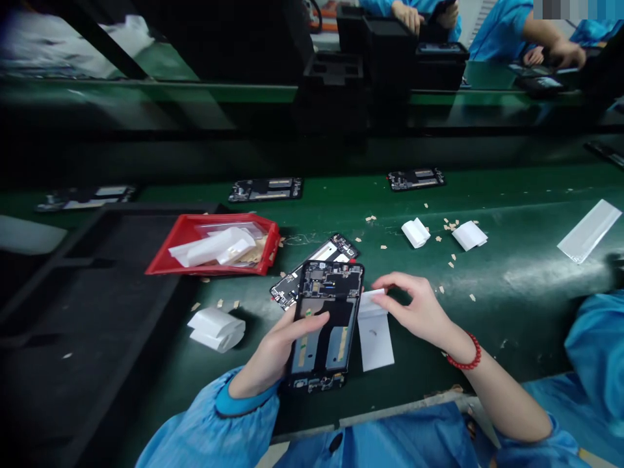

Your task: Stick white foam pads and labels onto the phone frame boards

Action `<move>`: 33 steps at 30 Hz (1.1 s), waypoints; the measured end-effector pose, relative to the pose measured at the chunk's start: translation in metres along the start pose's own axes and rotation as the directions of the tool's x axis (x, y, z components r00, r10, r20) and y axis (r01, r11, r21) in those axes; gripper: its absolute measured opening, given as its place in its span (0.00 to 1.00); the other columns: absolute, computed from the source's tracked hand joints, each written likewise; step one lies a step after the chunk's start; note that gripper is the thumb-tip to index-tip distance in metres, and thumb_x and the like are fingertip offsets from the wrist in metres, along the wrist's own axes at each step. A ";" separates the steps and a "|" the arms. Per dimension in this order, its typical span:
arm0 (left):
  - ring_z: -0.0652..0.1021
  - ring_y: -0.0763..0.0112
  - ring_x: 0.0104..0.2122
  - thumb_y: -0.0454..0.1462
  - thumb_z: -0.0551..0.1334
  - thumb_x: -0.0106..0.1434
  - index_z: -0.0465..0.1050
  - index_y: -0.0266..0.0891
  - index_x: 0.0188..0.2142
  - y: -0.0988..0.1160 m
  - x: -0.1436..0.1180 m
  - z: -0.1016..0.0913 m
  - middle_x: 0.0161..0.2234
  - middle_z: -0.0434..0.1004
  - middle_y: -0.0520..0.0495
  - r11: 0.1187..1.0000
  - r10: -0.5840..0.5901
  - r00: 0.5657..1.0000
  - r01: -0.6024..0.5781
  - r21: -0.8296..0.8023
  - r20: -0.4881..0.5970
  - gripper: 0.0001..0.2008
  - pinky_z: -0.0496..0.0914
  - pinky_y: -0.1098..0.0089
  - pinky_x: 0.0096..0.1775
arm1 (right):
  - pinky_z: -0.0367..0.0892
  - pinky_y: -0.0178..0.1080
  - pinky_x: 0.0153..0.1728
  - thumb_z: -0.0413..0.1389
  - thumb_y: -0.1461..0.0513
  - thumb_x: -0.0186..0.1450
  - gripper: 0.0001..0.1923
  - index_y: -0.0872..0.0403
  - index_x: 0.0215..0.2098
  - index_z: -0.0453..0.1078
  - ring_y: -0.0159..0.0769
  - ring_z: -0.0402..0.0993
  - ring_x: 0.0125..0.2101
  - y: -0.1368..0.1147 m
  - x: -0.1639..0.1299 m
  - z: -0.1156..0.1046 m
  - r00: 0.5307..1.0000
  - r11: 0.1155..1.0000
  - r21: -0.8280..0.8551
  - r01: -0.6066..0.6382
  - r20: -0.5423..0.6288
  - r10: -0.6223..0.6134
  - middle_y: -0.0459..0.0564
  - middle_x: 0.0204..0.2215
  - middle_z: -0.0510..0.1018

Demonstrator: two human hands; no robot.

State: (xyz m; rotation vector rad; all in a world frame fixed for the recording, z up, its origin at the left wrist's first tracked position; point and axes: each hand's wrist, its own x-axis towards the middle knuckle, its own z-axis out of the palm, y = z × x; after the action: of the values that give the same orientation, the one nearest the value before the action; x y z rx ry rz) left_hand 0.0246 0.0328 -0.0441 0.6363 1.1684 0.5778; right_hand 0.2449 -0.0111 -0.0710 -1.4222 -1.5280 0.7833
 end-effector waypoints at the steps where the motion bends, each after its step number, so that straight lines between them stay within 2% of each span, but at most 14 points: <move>1: 0.85 0.50 0.42 0.40 0.72 0.53 0.80 0.41 0.38 0.000 0.000 0.000 0.36 0.87 0.47 1.000 0.002 1.000 -0.002 0.002 0.005 0.13 0.79 0.56 0.44 | 0.77 0.38 0.35 0.61 0.59 0.67 0.06 0.54 0.37 0.77 0.37 0.81 0.34 0.000 -0.001 0.001 1.000 1.000 0.001 0.014 -0.010 -0.014 0.51 0.33 0.84; 5: 0.85 0.50 0.43 0.39 0.72 0.53 0.80 0.41 0.39 0.002 -0.001 -0.002 0.36 0.87 0.46 1.000 -0.013 0.999 0.013 -0.001 0.030 0.13 0.79 0.56 0.45 | 0.75 0.38 0.33 0.59 0.63 0.68 0.04 0.54 0.35 0.76 0.35 0.79 0.32 0.000 -0.003 0.004 0.993 0.997 0.009 0.075 -0.089 -0.074 0.51 0.32 0.82; 9: 0.83 0.50 0.49 0.39 0.72 0.52 0.79 0.39 0.42 0.006 -0.003 -0.001 0.41 0.87 0.46 0.998 -0.055 0.995 0.055 0.007 0.083 0.17 0.76 0.56 0.52 | 0.74 0.36 0.31 0.59 0.65 0.67 0.04 0.53 0.35 0.75 0.34 0.78 0.32 0.003 -0.004 0.009 0.981 0.993 0.029 0.113 -0.162 -0.106 0.50 0.31 0.80; 14: 0.82 0.48 0.50 0.40 0.72 0.52 0.79 0.39 0.45 0.001 0.001 -0.002 0.45 0.86 0.45 1.000 -0.014 0.992 0.012 0.012 0.128 0.20 0.76 0.52 0.53 | 0.76 0.37 0.32 0.58 0.66 0.67 0.04 0.52 0.36 0.75 0.35 0.78 0.35 0.007 -0.006 0.017 0.982 0.992 0.084 0.096 -0.174 -0.080 0.51 0.33 0.80; 20: 0.81 0.48 0.52 0.42 0.74 0.52 0.80 0.39 0.43 -0.006 0.008 -0.007 0.45 0.86 0.46 1.000 -0.005 0.996 0.005 0.004 0.093 0.19 0.75 0.54 0.54 | 0.81 0.37 0.37 0.59 0.62 0.67 0.03 0.52 0.38 0.76 0.35 0.81 0.36 0.006 -0.007 0.017 0.992 0.983 0.182 -0.001 -0.127 0.025 0.51 0.36 0.81; 22: 0.81 0.49 0.52 0.43 0.74 0.51 0.80 0.39 0.41 -0.007 0.011 -0.009 0.45 0.86 0.46 1.000 -0.003 0.995 0.001 0.022 0.095 0.19 0.75 0.56 0.54 | 0.82 0.37 0.37 0.61 0.60 0.65 0.06 0.53 0.41 0.76 0.35 0.82 0.36 0.005 -0.006 0.015 0.993 0.977 0.204 -0.056 -0.092 0.076 0.52 0.38 0.82; 24: 0.82 0.50 0.51 0.43 0.75 0.51 0.80 0.39 0.42 -0.007 0.013 -0.010 0.45 0.86 0.46 0.999 -0.023 0.995 0.020 0.026 0.092 0.19 0.77 0.57 0.52 | 0.82 0.37 0.37 0.63 0.58 0.64 0.10 0.53 0.42 0.77 0.36 0.83 0.35 0.005 -0.005 0.013 0.990 0.971 0.209 -0.114 -0.058 0.129 0.52 0.39 0.84; 29: 0.85 0.52 0.42 0.41 0.71 0.53 0.79 0.38 0.45 -0.003 0.017 -0.007 0.40 0.87 0.44 0.999 -0.046 0.998 0.046 0.008 0.031 0.19 0.80 0.57 0.44 | 0.81 0.40 0.38 0.63 0.55 0.63 0.12 0.54 0.39 0.79 0.38 0.83 0.34 0.012 -0.002 0.002 0.973 0.962 0.150 -0.228 -0.012 0.232 0.53 0.36 0.85; 33: 0.85 0.50 0.40 0.46 0.63 0.60 0.78 0.34 0.46 0.000 0.021 -0.009 0.41 0.86 0.38 0.967 0.065 0.983 -0.104 0.233 0.170 0.21 0.79 0.54 0.43 | 0.78 0.39 0.30 0.61 0.51 0.63 0.16 0.56 0.37 0.79 0.39 0.81 0.29 0.027 0.002 -0.010 0.957 0.956 0.054 -0.290 -0.008 0.291 0.53 0.29 0.84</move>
State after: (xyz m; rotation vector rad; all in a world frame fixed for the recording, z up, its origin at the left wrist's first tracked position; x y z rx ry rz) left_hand 0.0222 0.0492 -0.0604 0.9287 1.0710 0.4500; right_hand 0.2658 -0.0068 -0.0905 -1.6309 -1.2914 0.9781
